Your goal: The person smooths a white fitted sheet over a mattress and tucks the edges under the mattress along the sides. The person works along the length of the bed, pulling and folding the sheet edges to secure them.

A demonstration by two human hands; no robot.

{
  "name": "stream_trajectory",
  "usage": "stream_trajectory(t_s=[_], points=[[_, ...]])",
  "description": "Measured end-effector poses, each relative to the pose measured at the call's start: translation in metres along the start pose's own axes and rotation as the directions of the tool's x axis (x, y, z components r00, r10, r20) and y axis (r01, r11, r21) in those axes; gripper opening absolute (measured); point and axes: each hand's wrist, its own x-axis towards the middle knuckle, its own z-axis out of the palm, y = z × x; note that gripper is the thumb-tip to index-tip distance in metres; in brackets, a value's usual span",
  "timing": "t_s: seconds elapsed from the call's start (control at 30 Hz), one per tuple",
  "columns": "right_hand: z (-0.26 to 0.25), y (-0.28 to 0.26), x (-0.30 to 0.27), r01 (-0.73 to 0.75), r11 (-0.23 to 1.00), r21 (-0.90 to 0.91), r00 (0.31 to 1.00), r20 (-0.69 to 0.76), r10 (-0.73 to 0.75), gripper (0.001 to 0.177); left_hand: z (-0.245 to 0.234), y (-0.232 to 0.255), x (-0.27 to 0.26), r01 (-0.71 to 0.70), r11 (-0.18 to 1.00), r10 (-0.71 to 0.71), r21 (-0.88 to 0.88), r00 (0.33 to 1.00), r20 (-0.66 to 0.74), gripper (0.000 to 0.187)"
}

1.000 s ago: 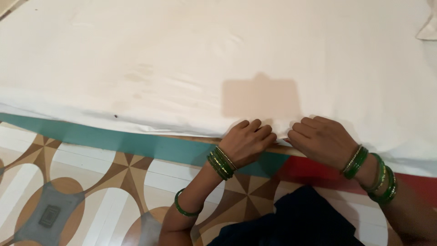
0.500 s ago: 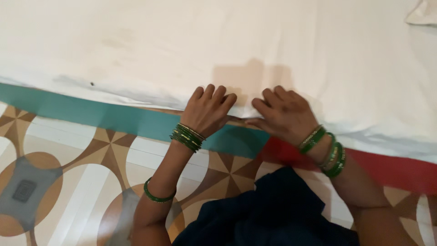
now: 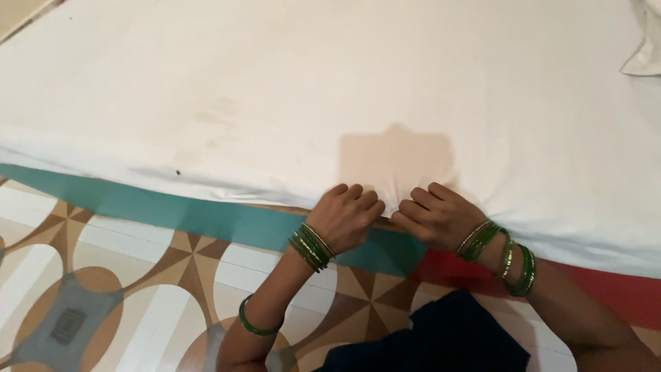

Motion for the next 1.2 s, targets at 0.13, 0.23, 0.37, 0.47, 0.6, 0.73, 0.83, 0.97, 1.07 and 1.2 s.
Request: stream_trajectory(t_s=[0.13,0.23,0.37,0.47,0.6,0.73,0.83,0.97,1.07,1.2], points=[[-0.004,-0.003,0.005,-0.097,0.992,0.084,0.994,0.050,0.093,0.011,-0.007,-0.006,0.007,0.035,0.969,-0.048,-0.243,0.998,-0.046,0.007],[-0.010,-0.004,0.012,-0.260,0.953,0.152,0.965,0.076,0.251,0.027,-0.017,-0.012,0.009,0.089,0.922,-0.099,-0.376,0.995,-0.007,0.012],[-0.015,-0.004,0.023,-0.322,0.913,0.251,0.944,0.011,0.330,0.043,-0.023,-0.012,0.012,0.159,0.918,-0.133,-0.364,0.986,0.097,0.018],[-0.013,-0.008,0.028,-0.293,0.941,0.169,0.956,0.024,0.293,0.035,-0.020,-0.009,0.011,0.150,0.912,-0.139,-0.383,0.989,0.056,0.017],[-0.006,-0.008,0.027,-0.234,0.963,0.131,0.972,0.036,0.231,0.028,-0.019,-0.014,0.002,0.108,0.955,-0.107,-0.278,0.994,0.018,0.024],[-0.001,-0.008,0.017,-0.102,0.995,0.013,0.994,-0.025,0.102,0.013,-0.026,-0.034,-0.024,0.262,0.964,-0.260,-0.039,0.965,0.043,0.047],[-0.001,-0.009,0.015,-0.075,0.997,-0.002,0.997,0.004,0.075,0.010,-0.028,-0.048,-0.046,0.306,0.947,-0.305,0.092,0.952,-0.029,0.037],[-0.003,-0.013,0.019,-0.142,0.989,-0.044,0.989,0.020,0.143,0.016,-0.014,-0.049,-0.055,0.243,0.955,-0.232,0.168,0.969,-0.085,0.007],[-0.009,-0.016,0.027,-0.355,0.934,0.039,0.914,0.222,0.338,0.037,-0.010,-0.045,-0.057,0.204,0.965,-0.197,0.163,0.979,-0.057,0.011],[-0.013,-0.024,0.048,-0.417,0.908,0.048,0.907,0.093,0.412,0.047,-0.015,-0.042,-0.056,0.167,0.968,-0.159,0.186,0.986,-0.058,0.015]])
